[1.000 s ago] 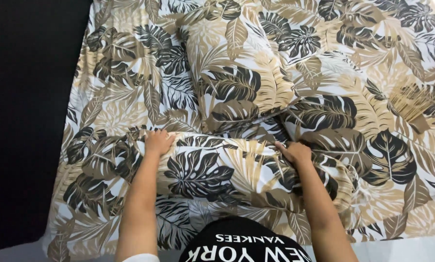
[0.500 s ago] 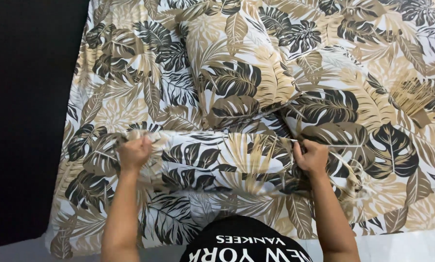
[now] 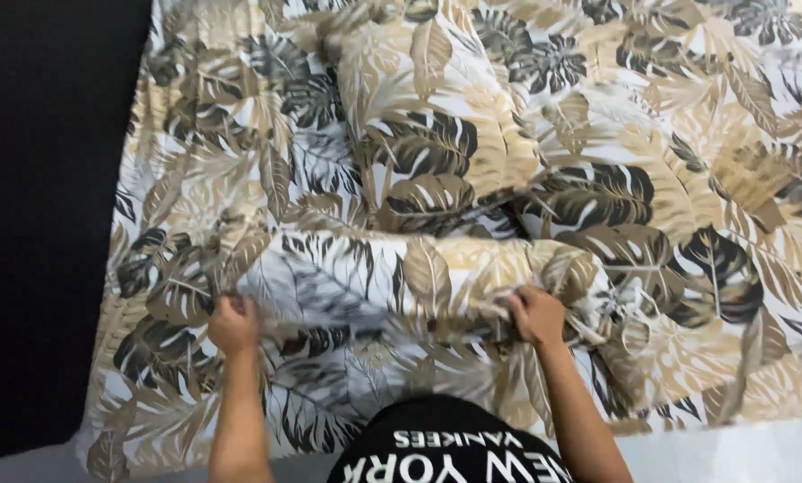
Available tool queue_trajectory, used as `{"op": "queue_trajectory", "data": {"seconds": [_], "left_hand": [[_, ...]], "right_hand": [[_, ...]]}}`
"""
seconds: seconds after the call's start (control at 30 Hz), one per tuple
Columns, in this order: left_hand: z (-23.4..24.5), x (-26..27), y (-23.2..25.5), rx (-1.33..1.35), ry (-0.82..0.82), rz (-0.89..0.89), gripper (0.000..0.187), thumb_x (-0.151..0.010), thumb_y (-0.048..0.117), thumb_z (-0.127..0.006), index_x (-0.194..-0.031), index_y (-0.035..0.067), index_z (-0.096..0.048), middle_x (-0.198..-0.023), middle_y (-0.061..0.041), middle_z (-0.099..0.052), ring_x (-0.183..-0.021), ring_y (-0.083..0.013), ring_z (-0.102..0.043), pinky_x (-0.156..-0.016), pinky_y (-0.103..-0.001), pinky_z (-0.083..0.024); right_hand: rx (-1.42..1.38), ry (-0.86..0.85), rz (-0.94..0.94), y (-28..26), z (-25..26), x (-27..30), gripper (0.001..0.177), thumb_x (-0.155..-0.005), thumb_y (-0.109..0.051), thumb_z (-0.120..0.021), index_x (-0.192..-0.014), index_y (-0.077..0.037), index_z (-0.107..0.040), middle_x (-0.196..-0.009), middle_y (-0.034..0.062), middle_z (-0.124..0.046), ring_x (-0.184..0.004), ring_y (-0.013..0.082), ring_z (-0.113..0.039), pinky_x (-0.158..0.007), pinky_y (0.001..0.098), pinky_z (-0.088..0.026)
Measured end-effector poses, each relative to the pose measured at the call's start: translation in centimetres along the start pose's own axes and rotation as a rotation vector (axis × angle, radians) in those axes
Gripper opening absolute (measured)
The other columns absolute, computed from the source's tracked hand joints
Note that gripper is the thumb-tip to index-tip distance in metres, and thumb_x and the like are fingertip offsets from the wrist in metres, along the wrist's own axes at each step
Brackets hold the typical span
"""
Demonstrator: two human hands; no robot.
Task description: Putting a patterned pillowcase onto a long bolster pillow and tying the drawstring ends.
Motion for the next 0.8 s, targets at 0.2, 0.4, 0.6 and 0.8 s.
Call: {"op": "queue_trajectory", "data": {"seconds": [0.2,0.4,0.6,0.8], "left_hand": [[10.0,-3.4,17.7,0.389,-0.002,-0.261,0.056,-0.082,0.031,-0.079,-0.124,-0.002,-0.062,-0.101,-0.024,-0.067,-0.092,-0.0440,-0.067,-0.085,-0.051,-0.055],[4.4,3.3,32.7,0.583,-0.187,-0.851,0.059,-0.102,0.046,-0.039,-0.150,0.015,-0.051,-0.156,-0.015,-0.048,-0.146,-0.0364,-0.040,-0.113,-0.062,-0.029],[-1.1,5.6,31.3,0.280,-0.482,-0.760,0.091,-0.088,0.084,-0.024,-0.145,0.021,-0.054,-0.141,-0.007,-0.063,-0.139,-0.0295,-0.050,-0.115,-0.075,-0.019],[1.7,-2.7,23.0,0.043,-0.542,-0.304,0.062,-0.089,0.061,-0.062,-0.130,0.016,-0.067,-0.130,-0.010,-0.069,-0.125,-0.0353,-0.058,-0.110,-0.072,-0.030]], "right_hand": [[-0.079,0.398,0.281,-14.4,3.1,-4.5,0.043,-0.088,-0.034,-0.074,-0.116,-0.003,-0.063,-0.104,0.0211,-0.063,-0.098,0.0439,-0.063,-0.090,0.0516,-0.049],[-0.127,0.097,0.673,-25.3,-6.0,-4.8,0.069,-0.078,-0.020,-0.058,-0.143,0.002,-0.055,-0.149,0.0284,-0.050,-0.143,0.0476,-0.040,-0.117,0.0562,-0.028],[0.159,-0.066,0.574,-21.4,-11.9,-3.4,0.066,-0.085,-0.052,-0.056,-0.142,-0.017,-0.059,-0.147,0.0143,-0.056,-0.143,0.0437,-0.041,-0.115,0.0677,-0.022],[0.356,-0.051,0.229,-11.8,-7.0,-4.8,0.083,-0.087,-0.078,-0.051,-0.149,-0.023,-0.055,-0.152,0.0102,-0.054,-0.142,0.0409,-0.043,-0.116,0.0648,-0.022]]}}
Point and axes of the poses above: each hand's wrist, its own x-axis away from the middle knuckle, its own z-axis out of the back of the hand, y = z × x, the point moved 8 cm from there along -x, towards the middle knuckle
